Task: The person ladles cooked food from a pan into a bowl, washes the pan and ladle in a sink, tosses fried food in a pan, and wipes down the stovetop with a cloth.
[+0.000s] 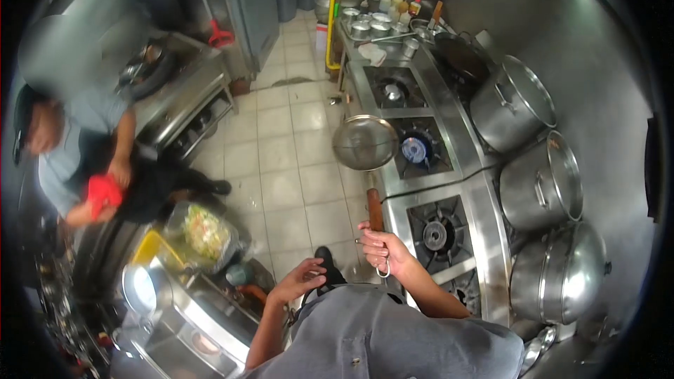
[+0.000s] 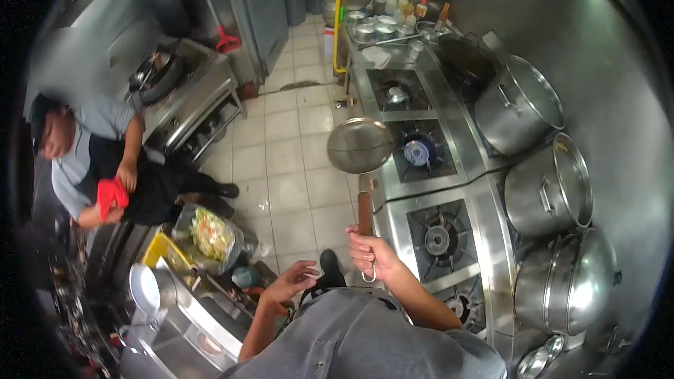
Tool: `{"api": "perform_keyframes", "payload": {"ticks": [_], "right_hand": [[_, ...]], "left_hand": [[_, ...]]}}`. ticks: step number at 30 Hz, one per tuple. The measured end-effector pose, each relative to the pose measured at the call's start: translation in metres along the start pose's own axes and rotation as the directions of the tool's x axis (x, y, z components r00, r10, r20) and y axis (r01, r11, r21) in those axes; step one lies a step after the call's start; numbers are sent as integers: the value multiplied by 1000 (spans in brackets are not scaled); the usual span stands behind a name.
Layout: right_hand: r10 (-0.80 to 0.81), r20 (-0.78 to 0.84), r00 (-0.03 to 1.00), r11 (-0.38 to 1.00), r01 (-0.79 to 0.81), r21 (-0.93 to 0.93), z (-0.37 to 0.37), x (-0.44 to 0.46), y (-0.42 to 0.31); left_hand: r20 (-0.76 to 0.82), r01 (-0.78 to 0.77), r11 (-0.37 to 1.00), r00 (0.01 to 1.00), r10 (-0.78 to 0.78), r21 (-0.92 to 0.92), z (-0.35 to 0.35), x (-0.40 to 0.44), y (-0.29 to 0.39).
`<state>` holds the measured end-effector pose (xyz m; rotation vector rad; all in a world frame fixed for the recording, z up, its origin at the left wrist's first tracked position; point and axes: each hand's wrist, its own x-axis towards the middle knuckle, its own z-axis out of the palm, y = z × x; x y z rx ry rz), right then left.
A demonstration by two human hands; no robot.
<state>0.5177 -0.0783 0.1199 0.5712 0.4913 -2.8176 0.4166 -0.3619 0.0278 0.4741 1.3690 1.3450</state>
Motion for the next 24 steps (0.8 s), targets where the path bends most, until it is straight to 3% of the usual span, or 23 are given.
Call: {"api": "perform_keyframes", "payload": {"ticks": [2, 4, 7, 14, 16, 17, 20, 23, 24], "right_hand": [[-122, -19, 992, 986, 124, 115, 6, 11, -44], [-200, -24, 980, 979, 201, 40, 10, 20, -84], [-287, -266, 921, 953, 246, -174, 24, 35, -135], [-345, -357, 868, 938, 328, -110, -26, 117, -243], [-367, -434, 823, 930, 333, -156, -39, 160, -288], [-379, -455, 806, 925, 338, -171, -42, 179, -317], [-386, -456, 802, 922, 348, -170, -34, 230, -408], [-451, -382, 806, 892, 425, -157, -23, 279, -500], [-550, -322, 771, 831, 543, -118, -9, 297, -535]], "left_hand": [[49, 34, 994, 998, -39, 99, -24, 58, 71], [219, -13, 957, 974, -54, 291, -48, 119, 130], [311, -90, 846, 946, -93, 525, -73, 219, 203], [436, -167, 785, 889, -142, 596, -115, 464, 261], [330, 6, 844, 919, -216, 536, -149, 525, 250], [194, 128, 806, 938, -287, 577, -162, 545, 255], [126, 156, 684, 930, -344, 713, -237, 597, 273], [-40, 338, 791, 928, -371, 510, -318, 636, 306], [-80, 362, 819, 927, -366, 445, -349, 652, 313]]}}
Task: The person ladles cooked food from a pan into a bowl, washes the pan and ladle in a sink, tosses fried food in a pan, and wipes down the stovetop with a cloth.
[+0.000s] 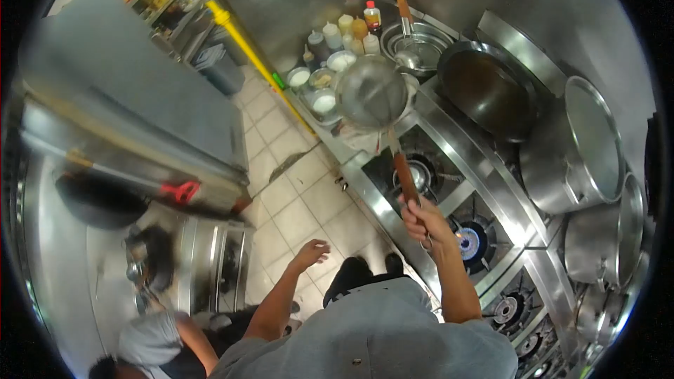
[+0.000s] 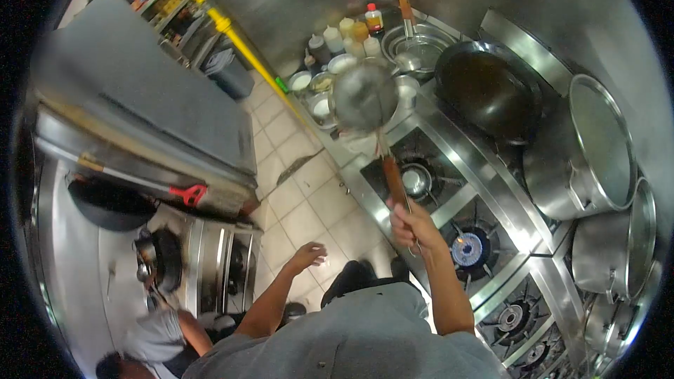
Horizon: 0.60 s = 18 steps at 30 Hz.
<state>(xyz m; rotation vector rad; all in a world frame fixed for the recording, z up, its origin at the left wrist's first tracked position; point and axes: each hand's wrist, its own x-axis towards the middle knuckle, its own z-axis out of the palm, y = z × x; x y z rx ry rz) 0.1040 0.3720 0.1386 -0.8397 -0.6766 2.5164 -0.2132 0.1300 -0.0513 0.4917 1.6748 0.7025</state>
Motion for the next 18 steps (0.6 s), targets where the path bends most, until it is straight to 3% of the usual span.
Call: {"api": "perform_keyframes", "payload": {"ticks": [2, 4, 6, 8, 12, 14, 15, 16, 18], "right_hand": [[-133, 34, 991, 988, 130, 87, 36, 71, -35], [-404, -103, 909, 904, 379, -198, 63, 148, -61], [-510, -206, 836, 817, 395, -419, 70, 230, -86], [-657, -304, 690, 707, 424, -566, 88, 307, -115], [-620, -423, 661, 779, 454, -433, 86, 446, -179], [-590, -520, 617, 807, 449, -384, 75, 510, -200], [-554, -547, 627, 832, 435, -345, 76, 527, -206], [-523, -571, 633, 851, 430, -302, 77, 541, -209], [-518, -568, 640, 840, 508, -193, 68, 578, -211]], "left_hand": [[-70, 67, 996, 995, -71, -59, -64, 33, -7], [-99, 135, 987, 985, -143, -88, -127, 72, -26], [-86, 239, 970, 967, -241, -35, -190, 108, -30], [-78, 324, 942, 945, -318, 88, -256, 141, -33], [35, 440, 893, 895, -444, 91, -380, 236, -32], [300, 419, 849, 896, -328, -321, -431, 275, -37], [76, 232, 904, 958, -276, 358, -426, 262, 9], [-13, 288, 919, 955, -295, 268, -426, 264, 49], [114, 215, 959, 965, -238, 184, -458, 296, 77]]}}
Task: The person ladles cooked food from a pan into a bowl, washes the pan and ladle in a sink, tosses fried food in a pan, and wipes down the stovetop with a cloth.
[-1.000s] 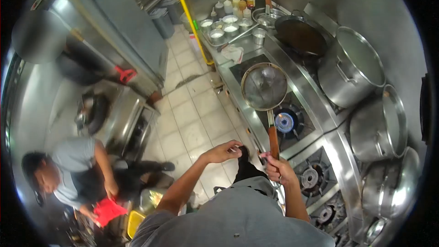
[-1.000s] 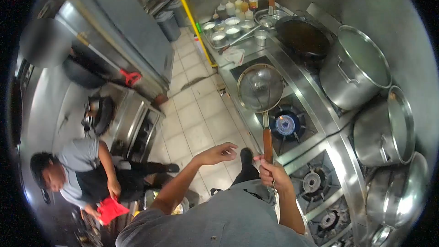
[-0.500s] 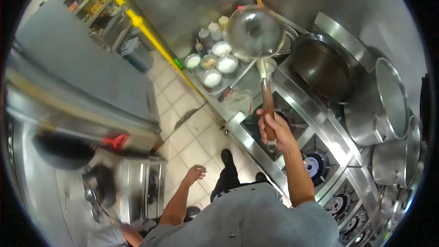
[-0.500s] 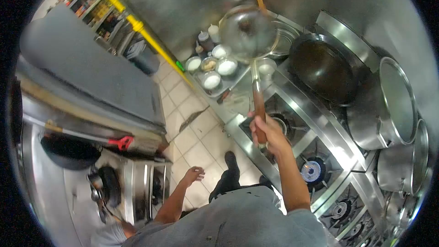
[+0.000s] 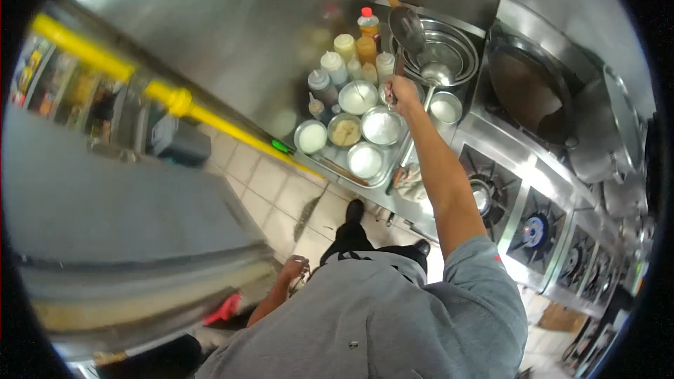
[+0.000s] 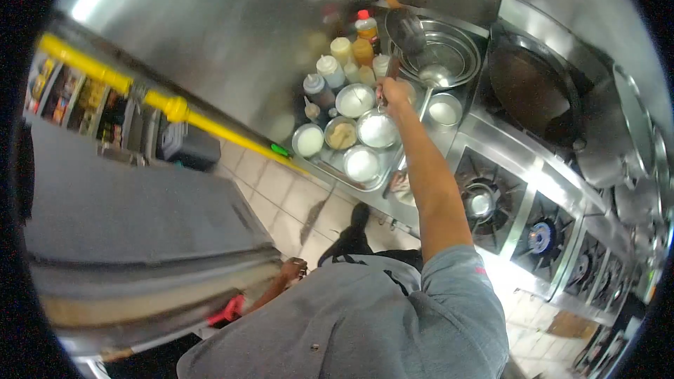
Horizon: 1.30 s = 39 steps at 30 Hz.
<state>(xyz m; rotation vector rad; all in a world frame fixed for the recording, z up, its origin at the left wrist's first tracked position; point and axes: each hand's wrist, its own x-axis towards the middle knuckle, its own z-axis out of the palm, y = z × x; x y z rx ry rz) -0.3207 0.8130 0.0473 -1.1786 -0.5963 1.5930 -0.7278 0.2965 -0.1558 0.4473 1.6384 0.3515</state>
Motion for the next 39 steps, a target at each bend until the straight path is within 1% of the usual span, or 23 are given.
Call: {"api": "perform_keyframes", "payload": {"ticks": [2, 4, 6, 7, 8, 9, 10, 11, 12, 14, 15, 16, 17, 18, 19, 21, 24, 26, 30, 32, 33, 34, 39], "right_hand": [[30, 116, 993, 986, -49, 159, -12, 39, 28], [30, -184, 982, 992, -6, 129, -2, 13, 28], [-46, -217, 975, 999, 47, -1, -21, -1, 49], [-167, -221, 961, 968, 118, -220, -41, -12, 56], [-172, -266, 949, 970, 116, -213, -70, -21, 74], [-451, -331, 829, 771, 176, -612, -105, -31, 109], [-690, -258, 676, 433, 100, -896, -122, -48, 138], [-546, -350, 761, 393, -136, -909, -120, -76, 146], [-393, -474, 788, 316, -368, -874, -122, -113, 155], [-605, -439, 665, 101, -483, -870, -127, -150, 228], [-611, -414, 674, 130, -431, -893, -130, -172, 239], [-622, -375, 687, 155, -362, -919, -133, -191, 245], [-632, -406, 660, 168, -395, -903, -137, -211, 248], [-596, -407, 692, 226, -342, -912, -140, -232, 251], [-563, -405, 721, 286, -290, -913, -143, -249, 251], [-559, -390, 732, 278, -278, -919, -156, -275, 257], [-526, -368, 767, 257, -269, -928, -197, -308, 260], [-629, -361, 688, 361, -153, -920, -224, -336, 247], [-650, -439, 620, 470, -126, -874, -321, -379, 249], [-694, -488, 530, 470, -180, -864, -377, -404, 241], [-728, -524, 443, 469, -236, -851, -406, -418, 237], [-770, -532, 352, 469, -251, -846, -440, -432, 231], [-684, -661, 310, 534, -405, -742, -628, -510, 196]], "left_hand": [[-46, -41, 994, 998, 46, 100, -18, -1, 51], [-35, -39, 975, 998, 47, 220, -41, 1, 79], [171, -60, 996, 983, 71, -66, -77, 25, 96], [57, -80, 986, 996, 72, 144, -73, 23, 119], [87, -78, 981, 994, 63, 179, -83, 34, 126], [147, -6, 999, 989, 1, 38, -101, 53, 126], [208, 82, 992, 976, -60, -98, -115, 65, 129], [10, 14, 992, 1000, -15, 122, -86, 29, 160], [44, 8, 986, 999, -16, 166, -91, 38, 164], [407, -359, 786, 901, 150, 503, -108, 74, 164], [550, -507, 667, 818, 170, 546, -107, 86, 175], [755, -807, 279, 587, 291, 520, -102, 84, 194], [911, -923, -159, 299, 284, 352, -106, 88, 204], [926, -929, -176, 275, 258, 325, -102, 96, 211], [759, -794, 263, 604, 244, 547, -97, 120, 215], [547, -467, 607, 835, 62, 643, -75, 137, 236], [677, -666, 440, 718, 161, 602, -17, 116, 277], [427, -329, 653, 904, 9, 682, 24, 103, 298], [508, -438, 497, 862, -6, 749, 46, 99, 304], [760, -735, -275, 650, -22, 620, 28, 133, 287], [800, -762, -323, 599, -21, 562, 29, 124, 283], [757, -738, -238, 653, -17, 631, 40, 110, 281], [468, -454, 158, 882, -62, 877, 139, 45, 251]]}}
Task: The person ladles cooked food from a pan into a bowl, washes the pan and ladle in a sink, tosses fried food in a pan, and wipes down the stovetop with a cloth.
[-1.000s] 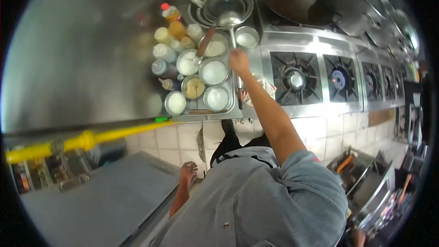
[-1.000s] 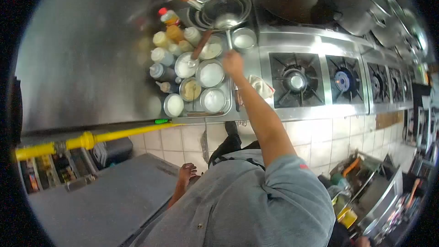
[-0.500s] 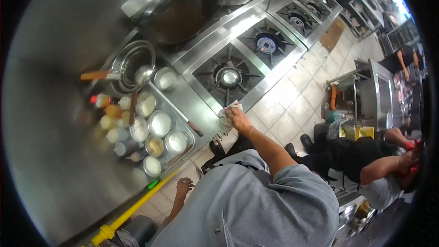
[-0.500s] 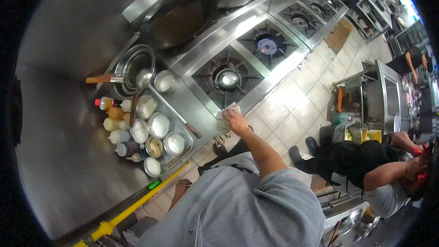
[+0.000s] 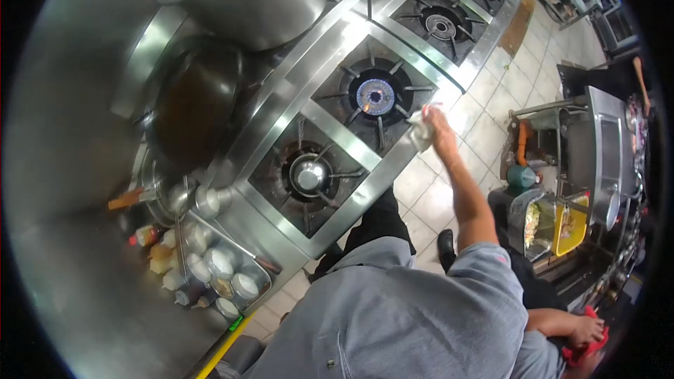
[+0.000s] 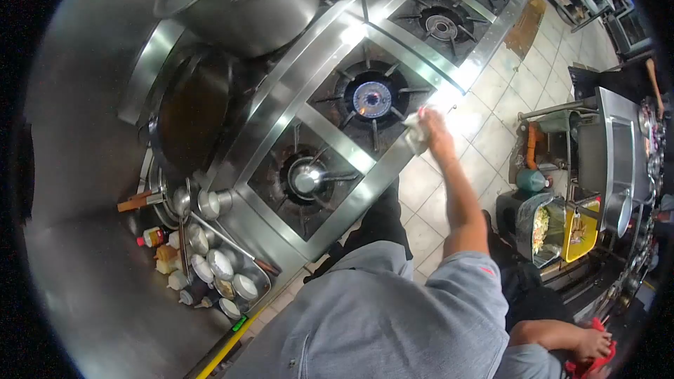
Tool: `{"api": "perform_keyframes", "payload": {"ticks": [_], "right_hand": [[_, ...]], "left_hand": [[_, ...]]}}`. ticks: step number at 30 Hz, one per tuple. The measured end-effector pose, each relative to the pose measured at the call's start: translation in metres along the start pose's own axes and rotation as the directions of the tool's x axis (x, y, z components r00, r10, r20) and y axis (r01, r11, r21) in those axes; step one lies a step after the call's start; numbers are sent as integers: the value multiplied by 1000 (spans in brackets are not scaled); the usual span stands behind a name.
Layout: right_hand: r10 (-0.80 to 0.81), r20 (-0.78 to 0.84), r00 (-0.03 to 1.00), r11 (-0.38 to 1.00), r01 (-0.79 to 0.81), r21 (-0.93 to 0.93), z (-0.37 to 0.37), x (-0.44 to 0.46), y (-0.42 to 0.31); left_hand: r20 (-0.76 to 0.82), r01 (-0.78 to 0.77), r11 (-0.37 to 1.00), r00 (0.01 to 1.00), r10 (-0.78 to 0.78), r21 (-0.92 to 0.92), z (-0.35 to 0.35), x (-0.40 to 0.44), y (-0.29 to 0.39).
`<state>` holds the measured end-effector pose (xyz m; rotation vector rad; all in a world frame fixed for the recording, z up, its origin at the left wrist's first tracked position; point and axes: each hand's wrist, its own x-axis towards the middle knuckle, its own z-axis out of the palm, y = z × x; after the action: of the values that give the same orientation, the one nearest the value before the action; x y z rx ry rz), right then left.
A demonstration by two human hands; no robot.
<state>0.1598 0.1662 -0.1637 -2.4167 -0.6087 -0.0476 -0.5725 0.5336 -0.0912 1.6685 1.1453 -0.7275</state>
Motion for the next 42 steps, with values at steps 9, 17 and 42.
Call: {"api": "perform_keyframes", "payload": {"ticks": [9, 17, 42], "right_hand": [[353, -163, 921, 908, -379, -179, -46, 128, 56], [-88, -70, 994, 989, 79, -121, 50, 355, -14], [-263, 153, 953, 859, 303, -412, 116, 348, -24]], "left_hand": [[-73, 225, 941, 965, -250, -251, 63, 31, 196], [134, 323, 936, 943, -306, -138, 82, 13, 253], [-157, 131, 625, 910, -383, -770, 200, -92, 122]]}}
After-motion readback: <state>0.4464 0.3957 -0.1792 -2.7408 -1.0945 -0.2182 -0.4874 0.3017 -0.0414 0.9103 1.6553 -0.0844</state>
